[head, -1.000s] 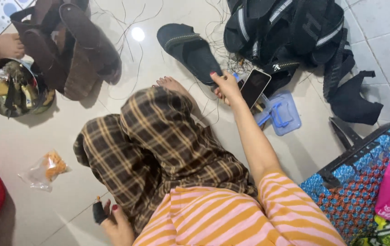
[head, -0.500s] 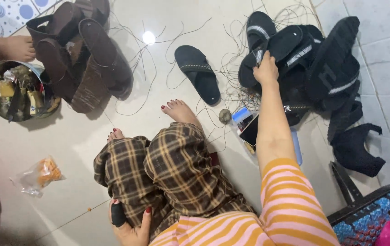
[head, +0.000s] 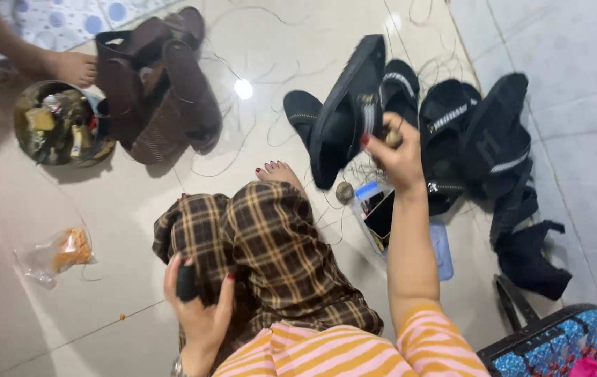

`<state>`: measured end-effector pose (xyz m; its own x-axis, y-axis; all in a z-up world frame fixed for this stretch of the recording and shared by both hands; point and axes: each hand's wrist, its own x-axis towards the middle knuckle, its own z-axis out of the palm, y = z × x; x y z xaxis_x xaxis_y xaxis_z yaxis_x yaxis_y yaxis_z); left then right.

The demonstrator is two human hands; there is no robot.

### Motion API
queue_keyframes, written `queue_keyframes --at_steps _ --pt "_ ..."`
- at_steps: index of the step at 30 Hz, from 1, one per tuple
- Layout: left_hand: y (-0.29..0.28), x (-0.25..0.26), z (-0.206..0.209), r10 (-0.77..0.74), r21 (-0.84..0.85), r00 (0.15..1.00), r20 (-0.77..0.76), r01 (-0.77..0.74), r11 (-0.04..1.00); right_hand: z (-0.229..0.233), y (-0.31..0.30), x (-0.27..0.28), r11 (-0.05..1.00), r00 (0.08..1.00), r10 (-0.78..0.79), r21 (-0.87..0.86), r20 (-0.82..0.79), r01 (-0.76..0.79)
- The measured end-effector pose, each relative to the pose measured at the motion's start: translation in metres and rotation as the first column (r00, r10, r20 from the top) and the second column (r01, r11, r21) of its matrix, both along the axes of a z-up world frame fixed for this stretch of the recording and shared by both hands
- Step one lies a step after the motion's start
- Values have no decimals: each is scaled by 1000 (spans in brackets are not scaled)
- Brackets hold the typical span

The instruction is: Hand-sewing the sole of a black sandal to repair it.

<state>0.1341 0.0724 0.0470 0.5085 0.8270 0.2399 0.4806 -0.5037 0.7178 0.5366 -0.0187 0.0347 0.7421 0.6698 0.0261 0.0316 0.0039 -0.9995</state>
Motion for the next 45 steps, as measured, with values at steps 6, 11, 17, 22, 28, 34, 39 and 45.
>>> queue_keyframes --at_steps 6,11,17,22,28,34,39,45 --pt "-2 36 61 -171 -261 899 402 291 920 92 -21 -107 938 897 317 40 309 -345" --pt "-17 -1 42 -137 -401 770 623 465 789 44 -39 -186 933 752 288 3 593 -360" --pt "-14 -56 32 118 -739 970 211 79 669 70 -27 -276 776 560 586 -205 586 -597" --pt "-23 -66 -7 418 -858 830 368 130 497 66 -1 -264 866 667 454 -117 591 -485" --pt "-17 -68 -48 292 -787 923 252 20 617 -4 19 -230 906 757 373 -385 537 -173" --pt "-25 -67 -42 213 -714 943 255 35 699 -13 17 -236 940 710 316 -309 629 -145" --pt "-11 -86 -115 250 -798 949 192 3 603 -12 21 -242 957 753 238 -280 614 -74" --pt "-17 -79 -83 153 -681 982 115 -34 731 -6 20 -244 961 757 225 -266 613 -70"
